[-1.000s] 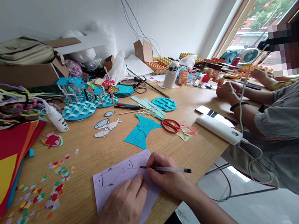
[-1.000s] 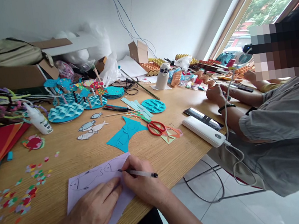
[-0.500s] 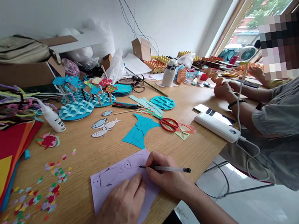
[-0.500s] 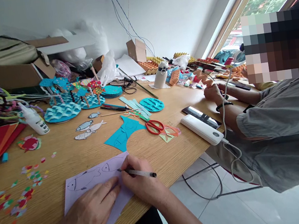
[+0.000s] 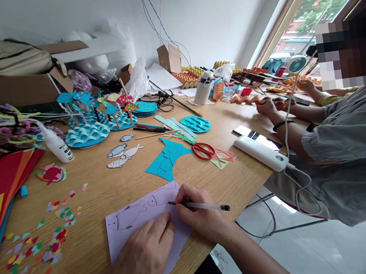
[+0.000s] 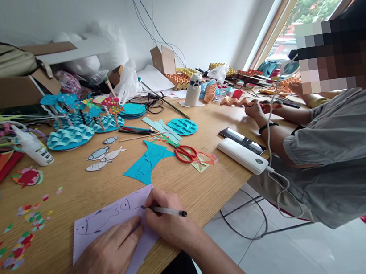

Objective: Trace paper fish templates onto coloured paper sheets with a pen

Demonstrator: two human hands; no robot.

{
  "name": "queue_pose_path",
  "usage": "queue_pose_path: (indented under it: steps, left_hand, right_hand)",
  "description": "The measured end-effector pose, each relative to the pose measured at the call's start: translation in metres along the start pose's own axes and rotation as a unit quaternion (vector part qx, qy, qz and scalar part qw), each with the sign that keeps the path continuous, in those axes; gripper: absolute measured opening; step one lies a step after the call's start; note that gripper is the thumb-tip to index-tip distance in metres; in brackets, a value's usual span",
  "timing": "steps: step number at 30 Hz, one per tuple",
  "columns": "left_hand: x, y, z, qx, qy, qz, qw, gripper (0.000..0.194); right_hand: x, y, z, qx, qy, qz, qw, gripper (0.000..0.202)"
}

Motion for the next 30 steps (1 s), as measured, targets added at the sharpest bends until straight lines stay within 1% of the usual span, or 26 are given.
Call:
queue_pose_path:
  steps: [4, 8, 11, 14, 17, 20, 24, 26, 28, 30]
  left_hand:
    - [0.0, -0.0036, -0.0016, 0.007, 0.015, -0.019, 1.0, 0.041]
    - [-0.0002, 0.0011, -0.0009, -0.009, 0.009, -0.016, 1.0, 0.043]
    - [-0.0005, 0.0041, 0.0, -0.031, -0.001, -0.011, 0.999, 0.044]
    - [-0.0009, 0.0044, -0.0002, -0.024, -0.005, -0.006, 1.0, 0.046]
    - [-0.0007, 0.0005, -0.0012, -0.012, -0.006, -0.015, 1.0, 0.045]
    - [0.0001, -0.0024, -0.0015, -0.019, -0.007, -0.013, 1.0, 0.044]
    - [0.0002, 0.003, 0.0005, -0.036, -0.016, 0.015, 0.999, 0.045]
    - [-0.0008, 0.0055, 0.0015, -0.053, -0.021, 0.022, 0.998, 0.045]
    - [-0.0009, 0.0049, 0.001, -0.06, -0.026, 0.03, 0.997, 0.044]
    - [0.0026, -0.0025, -0.002, -0.064, -0.028, 0.073, 0.995, 0.041]
  right_hand:
    - [-0.0023, -0.0044, -0.0007, -0.027, -0.016, -0.026, 0.999, 0.01]
    - [-0.0042, -0.0059, -0.0011, -0.043, -0.018, -0.034, 0.998, 0.009]
    - [-0.0033, -0.004, -0.001, -0.03, -0.013, -0.03, 0.999, 0.01]
    - [-0.0021, -0.0018, -0.0006, -0.012, -0.004, -0.022, 1.0, 0.011]
    - [-0.0008, -0.0013, 0.0, -0.007, 0.001, -0.012, 1.0, 0.012]
    - [0.0001, -0.0013, 0.0002, -0.007, 0.003, -0.009, 1.0, 0.012]
    - [-0.0013, -0.0004, -0.0007, -0.003, 0.007, -0.013, 1.0, 0.011]
    - [-0.0029, -0.0015, -0.0013, -0.013, 0.001, -0.025, 1.0, 0.009]
    - [-0.0049, -0.0049, -0.0015, -0.035, -0.005, -0.043, 0.998, 0.007]
    - [-0.0074, -0.009, -0.0012, -0.056, -0.004, -0.062, 0.996, 0.005]
Point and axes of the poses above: each hand's wrist, its own z-axis away from the middle knuckle, its own y-axis out of the palm, x = y × z, the point moved 6 cm from there along -z, towards the middle knuckle, and after that the axes turned 12 degrees about y, right-handed, at the moved point
